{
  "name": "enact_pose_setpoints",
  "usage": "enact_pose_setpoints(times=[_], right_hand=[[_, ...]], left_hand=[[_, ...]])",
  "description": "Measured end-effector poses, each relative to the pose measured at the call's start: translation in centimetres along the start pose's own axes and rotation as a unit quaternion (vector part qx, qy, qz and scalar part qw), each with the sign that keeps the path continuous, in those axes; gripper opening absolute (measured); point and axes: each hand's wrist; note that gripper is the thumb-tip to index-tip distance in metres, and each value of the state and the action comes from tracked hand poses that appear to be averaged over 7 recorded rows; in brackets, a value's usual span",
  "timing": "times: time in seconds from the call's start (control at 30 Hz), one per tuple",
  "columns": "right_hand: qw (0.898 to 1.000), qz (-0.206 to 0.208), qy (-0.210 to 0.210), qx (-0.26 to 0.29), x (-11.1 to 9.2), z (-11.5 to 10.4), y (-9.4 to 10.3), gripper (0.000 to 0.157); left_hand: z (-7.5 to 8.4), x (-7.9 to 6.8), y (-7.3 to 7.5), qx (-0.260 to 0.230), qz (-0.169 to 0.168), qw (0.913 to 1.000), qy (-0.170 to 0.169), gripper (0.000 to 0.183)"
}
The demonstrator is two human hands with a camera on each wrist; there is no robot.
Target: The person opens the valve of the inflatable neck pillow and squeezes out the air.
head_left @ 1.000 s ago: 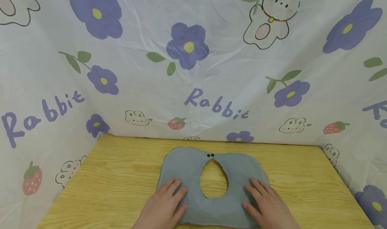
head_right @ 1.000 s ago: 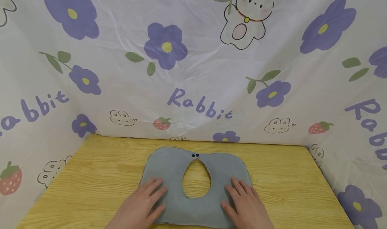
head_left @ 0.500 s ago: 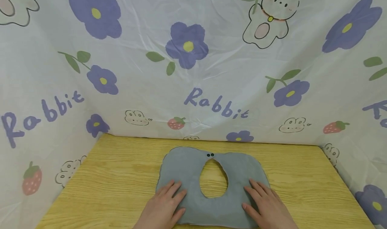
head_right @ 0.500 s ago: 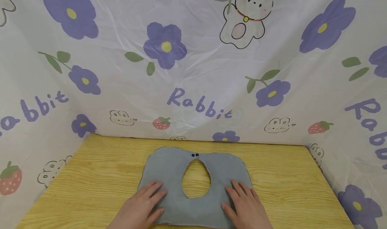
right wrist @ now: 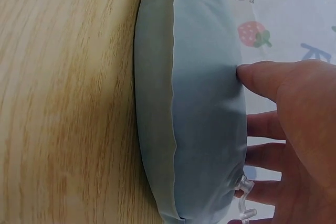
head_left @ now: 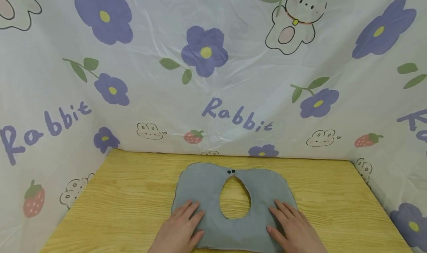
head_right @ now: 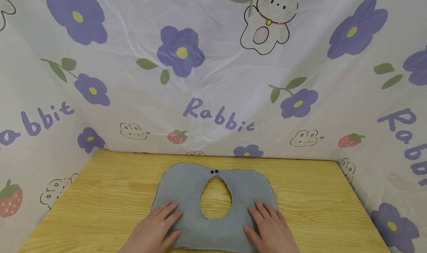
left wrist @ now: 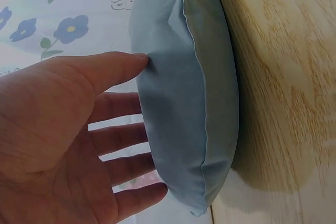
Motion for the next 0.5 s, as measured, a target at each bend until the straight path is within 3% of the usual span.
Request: enact_pose_setpoints(times=[0.33,0.5], right_hand=[[1.0,0.015,0.016,-0.011,-0.6,-0.1,0.3,0.056],[0.997,0.04,0.066,-0.006,-1.0,-0.6,0.8,0.054]], left_hand=[[0.6,-0.9,0.4,0.045,0.005,0.9988,-0.015,0.047],[1.1,-1.1,0.7,0.044,0.004,0.9989,-0.018,0.048]])
Point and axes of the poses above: each hand's wrist, its own x-axis towards the middle knuckle, its own y-axis out of the back of the hand, z = x × y, and after that the axes turned 1 degree about z, right-handed
